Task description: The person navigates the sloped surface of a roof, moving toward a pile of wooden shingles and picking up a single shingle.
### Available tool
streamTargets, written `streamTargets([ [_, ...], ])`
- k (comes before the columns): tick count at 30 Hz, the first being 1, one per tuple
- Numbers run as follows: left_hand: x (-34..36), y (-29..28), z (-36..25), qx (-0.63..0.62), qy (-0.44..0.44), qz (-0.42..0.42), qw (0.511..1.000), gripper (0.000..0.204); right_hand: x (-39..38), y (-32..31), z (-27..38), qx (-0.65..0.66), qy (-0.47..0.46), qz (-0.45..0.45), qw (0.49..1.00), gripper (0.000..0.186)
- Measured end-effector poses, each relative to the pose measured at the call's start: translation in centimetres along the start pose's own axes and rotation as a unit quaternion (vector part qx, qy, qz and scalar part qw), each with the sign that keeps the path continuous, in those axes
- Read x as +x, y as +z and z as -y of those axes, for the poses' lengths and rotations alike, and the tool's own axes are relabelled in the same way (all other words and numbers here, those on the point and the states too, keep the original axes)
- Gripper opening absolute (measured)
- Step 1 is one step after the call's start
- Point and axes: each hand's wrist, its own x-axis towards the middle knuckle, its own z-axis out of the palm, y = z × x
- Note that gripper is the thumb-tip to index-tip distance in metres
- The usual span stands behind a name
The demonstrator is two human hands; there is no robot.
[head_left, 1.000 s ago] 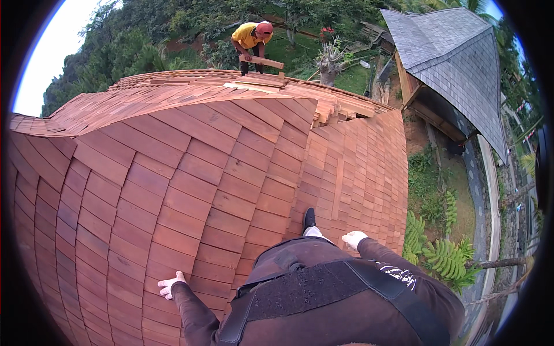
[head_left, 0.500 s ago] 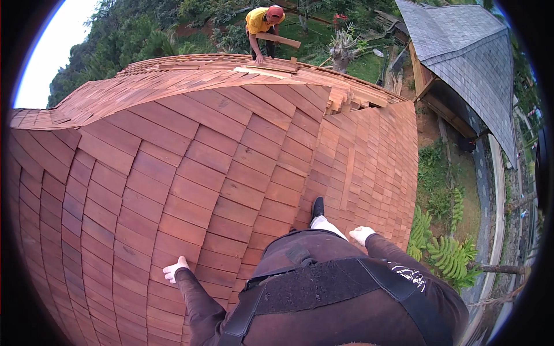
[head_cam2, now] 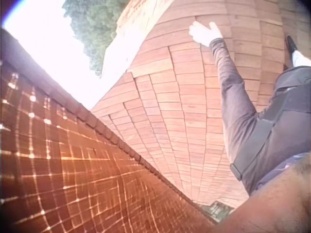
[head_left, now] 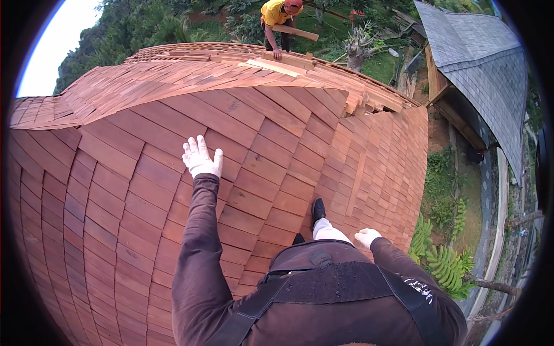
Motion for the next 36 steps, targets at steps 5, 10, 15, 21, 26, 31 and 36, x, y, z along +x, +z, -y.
streamTargets([
  [5, 8.8, 1.5, -2.4, 0.068, -0.009, 0.054, 0.996, 0.09, -0.5, -2.9, 4.9, -0.014, 0.025, 0.012, 1.0, 0.077],
  [10, 10.3, 3.9, -4.5, 0.122, -0.044, 0.078, 0.988, 0.088, 1.5, -5.4, 8.2, -0.035, 0.044, 0.011, 0.998, 0.078],
  [15, 9.8, 5.8, -4.7, 0.093, -0.032, 0.014, 0.995, 0.088, 5.3, -8.6, 18.3, -0.111, 0.006, 0.003, 0.994, 0.081],
  [21, 9.6, 7.6, -2.8, 0.075, -0.009, -0.064, 0.995, 0.09, 13.2, -9.3, 43.4, -0.166, -0.317, -0.139, 0.924, 0.076],
  [26, 9.3, 8.3, -2.6, 0.053, -0.004, -0.08, 0.995, 0.091, 16.6, -6.5, 64.0, -0.079, -0.578, -0.313, 0.75, 0.069],
  [31, 9.3, 8.3, -2.6, 0.038, 0.008, -0.115, 0.993, 0.092, 18.2, -3.7, 74.0, -0.072, -0.503, -0.292, 0.81, 0.057],
  [36, 9.1, 7.8, -2.9, 0.029, -0.001, -0.104, 0.994, 0.092, 17.7, -2.2, 74.8, -0.125, -0.483, -0.376, 0.781, 0.043],
])
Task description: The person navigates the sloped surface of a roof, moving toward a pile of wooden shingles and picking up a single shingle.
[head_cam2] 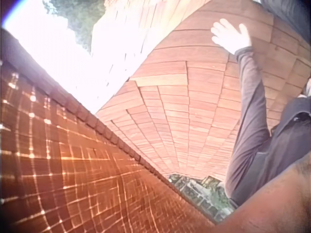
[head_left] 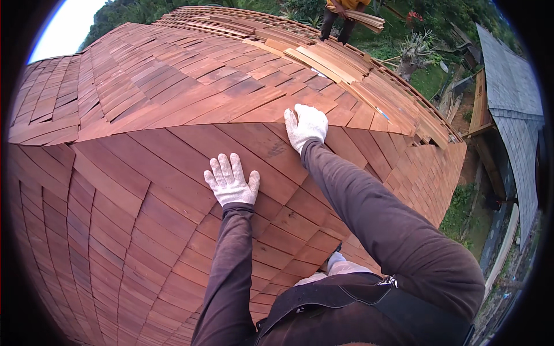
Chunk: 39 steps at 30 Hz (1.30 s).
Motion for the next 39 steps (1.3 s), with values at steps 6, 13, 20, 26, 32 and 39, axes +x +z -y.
streamTargets([
  [6, 0.0, -0.1, -0.4, -0.015, 0.004, -0.006, 1.0, 0.093, 0.1, 0.4, -0.9, 0.0, -0.024, -0.008, 1.0, 0.038],
  [13, 0.4, -0.8, 0.3, -0.044, 0.012, -0.014, 0.999, 0.099, 0.1, 0.9, -0.4, 0.003, -0.025, 0.015, 1.0, 0.038],
  [20, 2.2, -4.6, 4.9, -0.075, -0.012, -0.11, 0.991, 0.097, 0.3, -0.2, -0.6, 0.002, -0.038, -0.005, 0.999, 0.035],
  [26, 4.8, -4.0, 11.7, 0.112, -0.187, -0.055, 0.975, 0.09, -0.2, 0.4, -0.1, 0.011, -0.039, 0.011, 0.999, 0.041],
  [32, 5.0, -3.5, 11.6, 0.078, -0.177, -0.036, 0.98, 0.092, 0.1, 0.5, -0.8, 0.027, -0.056, -0.057, 0.996, 0.032],
  [39, 5.0, -4.1, 11.4, 0.079, -0.191, -0.028, 0.978, 0.094, -0.1, 0.4, -0.6, 0.013, -0.036, 0.005, 0.999, 0.038],
])
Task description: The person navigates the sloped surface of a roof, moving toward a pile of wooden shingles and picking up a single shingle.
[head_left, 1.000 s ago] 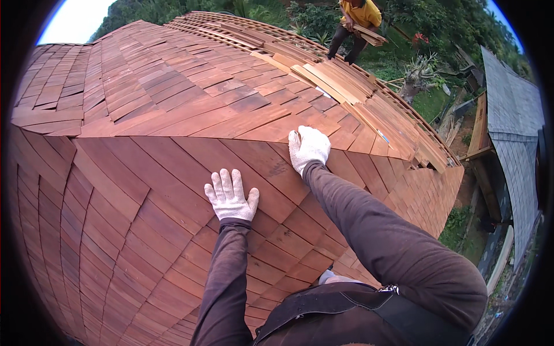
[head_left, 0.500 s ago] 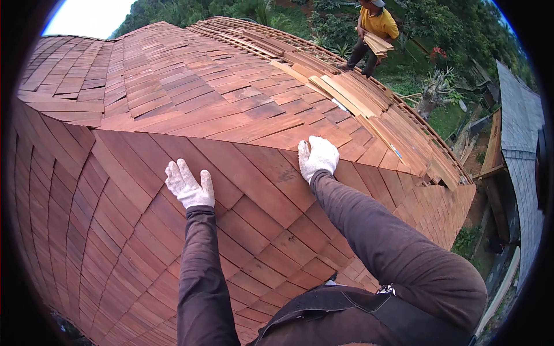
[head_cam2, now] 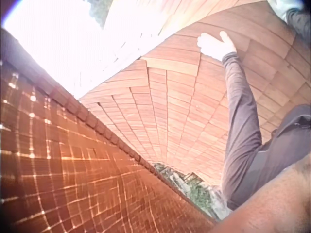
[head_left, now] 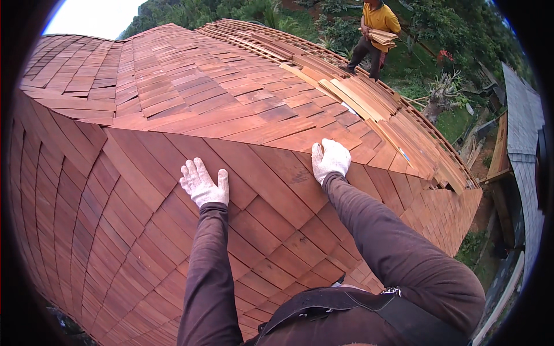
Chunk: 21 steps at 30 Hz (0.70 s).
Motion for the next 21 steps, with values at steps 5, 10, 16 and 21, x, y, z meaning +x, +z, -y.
streamTargets([
  [5, 0.7, -1.4, 0.0, -0.047, 0.008, 0.03, 0.998, 0.091, 0.3, -0.3, -0.2, 0.012, 0.001, -0.016, 1.0, 0.038],
  [10, -0.1, -1.5, 6.6, -0.009, -0.046, -0.067, 0.997, 0.084, 0.0, -0.1, 0.5, 0.012, 0.004, -0.006, 1.0, 0.038],
  [16, -0.5, 0.0, 5.3, 0.042, -0.093, -0.038, 0.994, 0.088, 0.7, -0.4, 0.2, 0.014, 0.01, -0.023, 1.0, 0.037],
  [21, -0.4, -0.6, 5.2, 0.033, -0.094, -0.034, 0.994, 0.089, 0.1, -0.9, 0.5, -0.004, 0.027, 0.021, 0.999, 0.038],
])
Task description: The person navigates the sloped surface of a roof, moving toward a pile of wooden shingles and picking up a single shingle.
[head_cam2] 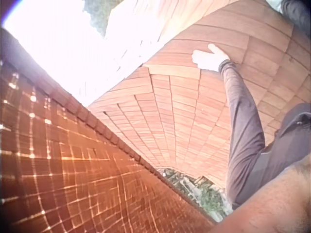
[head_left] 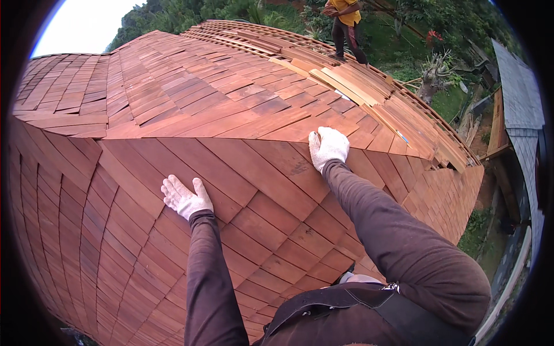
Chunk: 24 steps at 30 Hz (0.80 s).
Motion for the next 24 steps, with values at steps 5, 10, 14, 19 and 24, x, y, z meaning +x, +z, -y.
streamTargets([
  [5, 0.3, -0.1, -0.1, 0.021, -0.002, 0.017, 1.0, 0.088, 0.3, -0.1, 0.1, 0.008, 0.005, -0.006, 1.0, 0.038],
  [10, 0.2, 0.0, 0.0, 0.039, -0.008, 0.035, 0.999, 0.087, 0.1, -0.7, 0.4, 0.013, -0.01, -0.033, 0.999, 0.033],
  [14, 0.2, 0.1, -0.1, 0.054, -0.006, 0.041, 0.998, 0.087, 0.1, -0.9, 0.2, 0.017, -0.009, -0.04, 0.999, 0.033],
  [19, 0.1, 0.1, 0.1, 0.05, -0.008, 0.033, 0.998, 0.087, 0.0, 0.0, 0.1, 0.014, -0.008, -0.033, 0.999, 0.035],
  [24, 0.1, -0.1, -0.2, 0.025, -0.001, 0.012, 1.0, 0.088, 0.1, 0.4, -0.1, 0.002, -0.001, -0.01, 1.0, 0.037],
])
